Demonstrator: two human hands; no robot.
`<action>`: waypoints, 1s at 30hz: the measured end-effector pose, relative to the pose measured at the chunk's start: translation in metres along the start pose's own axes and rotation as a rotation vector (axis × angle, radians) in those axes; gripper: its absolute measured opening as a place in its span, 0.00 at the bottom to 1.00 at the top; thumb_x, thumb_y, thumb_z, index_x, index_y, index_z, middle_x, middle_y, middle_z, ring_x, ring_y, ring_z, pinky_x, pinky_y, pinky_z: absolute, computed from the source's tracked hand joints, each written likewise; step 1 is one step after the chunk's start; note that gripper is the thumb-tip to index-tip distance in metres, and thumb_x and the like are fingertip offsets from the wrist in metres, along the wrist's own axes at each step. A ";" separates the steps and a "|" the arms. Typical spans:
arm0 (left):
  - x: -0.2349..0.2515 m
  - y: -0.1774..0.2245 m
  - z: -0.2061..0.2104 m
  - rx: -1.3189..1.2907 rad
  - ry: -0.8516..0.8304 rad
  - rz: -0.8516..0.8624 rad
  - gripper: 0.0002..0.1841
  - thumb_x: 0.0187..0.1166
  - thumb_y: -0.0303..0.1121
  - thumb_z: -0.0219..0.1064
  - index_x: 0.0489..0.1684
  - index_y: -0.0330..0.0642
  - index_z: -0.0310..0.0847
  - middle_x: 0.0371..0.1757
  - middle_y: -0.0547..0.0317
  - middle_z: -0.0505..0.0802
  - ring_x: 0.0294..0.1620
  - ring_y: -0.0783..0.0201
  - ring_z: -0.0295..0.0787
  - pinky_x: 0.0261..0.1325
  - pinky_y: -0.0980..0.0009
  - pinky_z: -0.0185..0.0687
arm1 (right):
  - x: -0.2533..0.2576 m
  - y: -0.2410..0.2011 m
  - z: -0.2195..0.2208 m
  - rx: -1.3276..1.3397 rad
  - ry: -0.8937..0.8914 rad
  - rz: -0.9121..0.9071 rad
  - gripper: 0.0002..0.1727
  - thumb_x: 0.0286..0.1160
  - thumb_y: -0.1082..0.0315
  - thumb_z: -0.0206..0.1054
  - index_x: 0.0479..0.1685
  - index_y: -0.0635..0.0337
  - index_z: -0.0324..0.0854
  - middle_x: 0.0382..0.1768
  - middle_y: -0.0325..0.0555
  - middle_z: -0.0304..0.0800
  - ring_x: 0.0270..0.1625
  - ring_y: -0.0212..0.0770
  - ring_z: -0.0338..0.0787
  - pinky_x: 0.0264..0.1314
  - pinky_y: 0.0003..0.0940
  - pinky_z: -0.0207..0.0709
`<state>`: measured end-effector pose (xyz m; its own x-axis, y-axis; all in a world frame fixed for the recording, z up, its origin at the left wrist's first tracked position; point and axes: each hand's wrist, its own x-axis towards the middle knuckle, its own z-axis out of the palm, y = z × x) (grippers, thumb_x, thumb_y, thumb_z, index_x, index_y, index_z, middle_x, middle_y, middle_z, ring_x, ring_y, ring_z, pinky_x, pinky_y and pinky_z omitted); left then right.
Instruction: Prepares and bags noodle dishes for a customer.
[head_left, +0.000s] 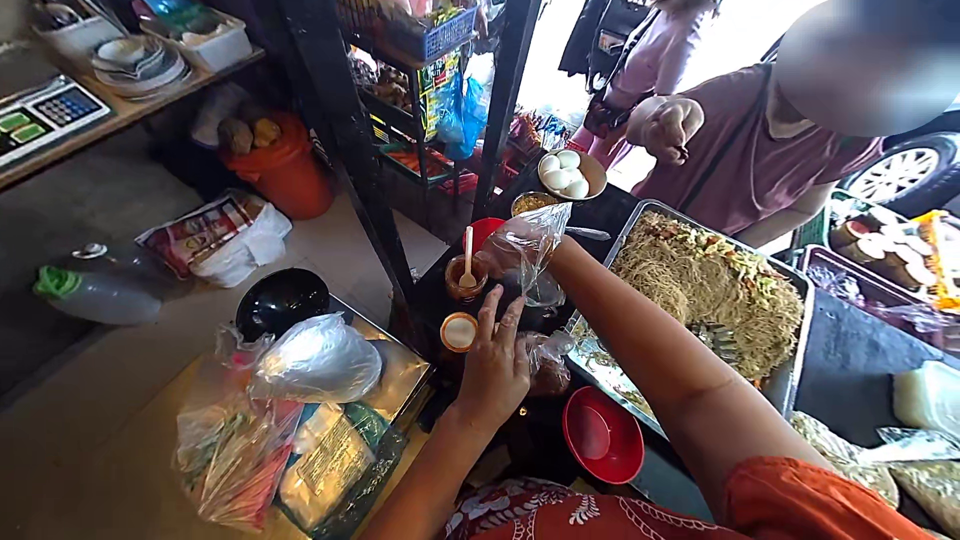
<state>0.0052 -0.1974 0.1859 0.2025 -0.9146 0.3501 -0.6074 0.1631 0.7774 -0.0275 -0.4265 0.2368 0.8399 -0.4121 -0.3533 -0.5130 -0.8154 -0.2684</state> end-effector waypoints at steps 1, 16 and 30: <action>-0.002 -0.003 0.000 -0.004 0.026 0.008 0.27 0.78 0.26 0.62 0.80 0.36 0.74 0.86 0.33 0.67 0.57 0.60 0.91 0.55 0.70 0.90 | 0.004 0.009 0.008 -0.016 0.030 -0.037 0.20 0.87 0.58 0.59 0.53 0.66 0.88 0.52 0.58 0.91 0.60 0.51 0.90 0.69 0.50 0.77; 0.011 -0.021 -0.085 -0.820 0.064 -0.110 0.34 0.86 0.62 0.49 0.84 0.52 0.64 0.78 0.60 0.81 0.72 0.57 0.82 0.69 0.54 0.82 | -0.178 -0.095 0.036 0.811 0.154 -0.631 0.21 0.84 0.59 0.67 0.71 0.59 0.84 0.69 0.43 0.89 0.72 0.36 0.86 0.81 0.35 0.77; -0.072 -0.016 -0.086 -0.909 -0.140 -0.007 0.04 0.89 0.43 0.59 0.52 0.65 0.79 0.41 0.79 0.86 0.38 0.81 0.82 0.43 0.81 0.82 | -0.194 -0.135 0.100 1.613 -0.496 -0.199 0.14 0.85 0.68 0.58 0.65 0.57 0.77 0.50 0.32 0.89 0.53 0.21 0.88 0.60 0.21 0.83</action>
<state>0.0657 -0.1025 0.1933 0.0734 -0.9434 0.3234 0.2430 0.3314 0.9117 -0.1388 -0.1956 0.2515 0.9369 0.0501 -0.3460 -0.3226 0.5052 -0.8005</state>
